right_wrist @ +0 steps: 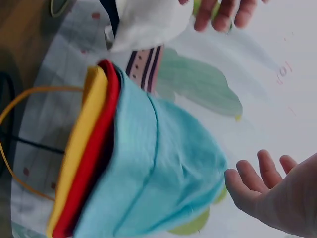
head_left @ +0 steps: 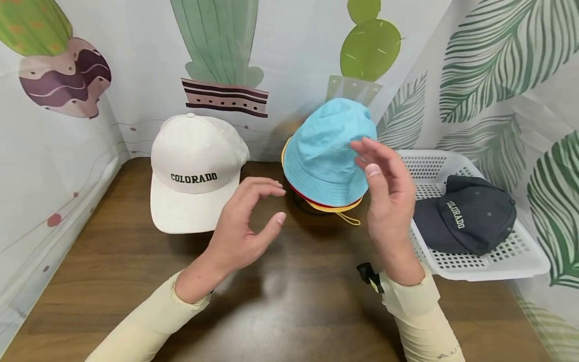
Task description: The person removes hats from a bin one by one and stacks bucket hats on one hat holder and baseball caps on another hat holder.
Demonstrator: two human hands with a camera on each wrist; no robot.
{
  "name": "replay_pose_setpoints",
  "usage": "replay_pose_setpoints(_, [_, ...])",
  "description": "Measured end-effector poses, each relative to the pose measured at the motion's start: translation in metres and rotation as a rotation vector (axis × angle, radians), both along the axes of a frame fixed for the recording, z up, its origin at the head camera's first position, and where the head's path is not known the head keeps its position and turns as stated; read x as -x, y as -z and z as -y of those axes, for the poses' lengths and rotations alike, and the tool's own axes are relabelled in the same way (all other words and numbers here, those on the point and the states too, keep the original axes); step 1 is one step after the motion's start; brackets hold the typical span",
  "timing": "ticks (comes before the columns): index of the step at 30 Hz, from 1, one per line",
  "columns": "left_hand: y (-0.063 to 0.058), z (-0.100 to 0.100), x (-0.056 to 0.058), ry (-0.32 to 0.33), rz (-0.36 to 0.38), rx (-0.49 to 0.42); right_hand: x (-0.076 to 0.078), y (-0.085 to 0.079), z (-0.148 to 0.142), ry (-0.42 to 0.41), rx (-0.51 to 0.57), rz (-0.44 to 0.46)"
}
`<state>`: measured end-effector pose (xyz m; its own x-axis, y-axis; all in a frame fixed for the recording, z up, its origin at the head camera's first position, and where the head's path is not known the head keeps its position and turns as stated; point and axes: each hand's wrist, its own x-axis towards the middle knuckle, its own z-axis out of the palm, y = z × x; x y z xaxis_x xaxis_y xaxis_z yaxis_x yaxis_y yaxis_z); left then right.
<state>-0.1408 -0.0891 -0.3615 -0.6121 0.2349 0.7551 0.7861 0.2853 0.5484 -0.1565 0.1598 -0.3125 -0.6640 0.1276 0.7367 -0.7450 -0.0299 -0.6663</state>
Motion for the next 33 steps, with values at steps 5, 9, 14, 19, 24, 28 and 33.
replay_pose_setpoints(5, [0.006, -0.01, 0.002, 0.031, 0.032, 0.032, 0.002, -0.009, -0.015, 0.01, 0.126, -0.024])
replay_pose_setpoints(9, [0.009, -0.018, 0.002, 0.052, 0.054, 0.037, 0.005, -0.015, -0.026, 0.024, 0.228, -0.031])
replay_pose_setpoints(14, [0.014, -0.031, 0.0, 0.088, 0.056, 0.045, 0.01, -0.021, -0.041, 0.063, 0.352, -0.011])
replay_pose_setpoints(19, [0.021, -0.042, -0.002, 0.118, 0.06, 0.082, 0.014, -0.026, -0.06, 0.12, 0.446, -0.004])
replay_pose_setpoints(24, [0.026, -0.051, -0.004, 0.132, 0.063, 0.111, 0.016, -0.03, -0.082, 0.199, 0.547, 0.023])
replay_pose_setpoints(28, [0.03, -0.058, -0.005, 0.149, 0.07, 0.132, 0.017, -0.032, -0.1, 0.257, 0.648, 0.072])
replay_pose_setpoints(33, [0.037, -0.069, -0.006, 0.171, 0.084, 0.19, 0.022, -0.028, -0.124, 0.355, 0.672, 0.084])
